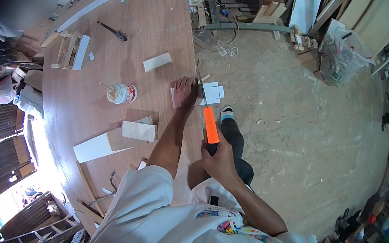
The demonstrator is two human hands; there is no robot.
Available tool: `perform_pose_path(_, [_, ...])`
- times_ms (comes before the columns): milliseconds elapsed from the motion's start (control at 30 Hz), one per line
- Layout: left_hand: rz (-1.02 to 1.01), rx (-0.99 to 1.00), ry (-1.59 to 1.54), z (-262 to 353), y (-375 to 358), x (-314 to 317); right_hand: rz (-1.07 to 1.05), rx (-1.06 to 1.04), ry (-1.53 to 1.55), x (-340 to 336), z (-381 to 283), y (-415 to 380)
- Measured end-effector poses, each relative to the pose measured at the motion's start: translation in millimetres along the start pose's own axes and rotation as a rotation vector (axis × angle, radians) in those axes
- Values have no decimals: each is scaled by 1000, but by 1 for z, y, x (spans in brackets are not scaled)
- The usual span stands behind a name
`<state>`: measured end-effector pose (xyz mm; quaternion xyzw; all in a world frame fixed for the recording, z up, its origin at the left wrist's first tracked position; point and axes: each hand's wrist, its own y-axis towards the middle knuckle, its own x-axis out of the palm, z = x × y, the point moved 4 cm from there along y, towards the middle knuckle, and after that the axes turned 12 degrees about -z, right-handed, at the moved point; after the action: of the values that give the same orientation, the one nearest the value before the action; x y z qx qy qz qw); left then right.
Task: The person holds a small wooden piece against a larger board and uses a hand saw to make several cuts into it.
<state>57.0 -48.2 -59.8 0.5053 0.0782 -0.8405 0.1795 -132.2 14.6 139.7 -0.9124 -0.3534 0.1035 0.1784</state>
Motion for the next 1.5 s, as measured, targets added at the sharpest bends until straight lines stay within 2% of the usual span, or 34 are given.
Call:
perform_pose_path(100, [-40,5,25,0,0,-2,-8,-92,-18,17,3,5])
perform_pose_path(200, [-59,-2,41,2,-2,-1,46,-37,-11,17,5,-1])
perform_pose_path(300, [-70,12,40,0,1,-4,37,-78,-12,1,-16,-24])
perform_pose_path(400, [-109,-2,20,0,-4,1,7,-3,53,4,-20,-31])
perform_pose_path(533, [-61,-4,53,1,-1,0,58,-46,-23,4,-4,-1])
perform_pose_path(633, [-99,-42,21,1,-1,-1,-18,74,-31,1,-5,-6])
perform_pose_path(700, [-72,-23,22,-2,-1,3,0,-51,11,3,-14,-28])
perform_pose_path(800, [-37,18,17,-3,-2,5,83,-104,-28,-1,21,-16])
perform_pose_path(867, [-33,52,20,-3,0,5,85,-59,-47,-5,51,9])
perform_pose_path(933, [-25,-3,76,-5,0,6,28,-65,-51,-1,43,21])
perform_pose_path(1000, [-19,3,81,-1,1,0,102,-93,-56,6,24,6])
perform_pose_path(1067, [-30,14,79,2,-3,-1,44,-19,-1,9,7,-10])
perform_pose_path(1133, [2,8,128,2,0,2,48,-9,-17,11,24,-3])
perform_pose_path(1200, [-44,5,118,0,-2,1,72,-92,-98,15,29,13])
perform_pose_path(1300, [-55,-2,98,-1,2,1,43,-54,-42,18,28,29])
perform_pose_path(1433, [11,18,102,-1,-2,4,101,-95,-51,2,10,-10])
perform_pose_path(1500, [-23,5,114,1,-10,2,8,4,59,4,0,-29])
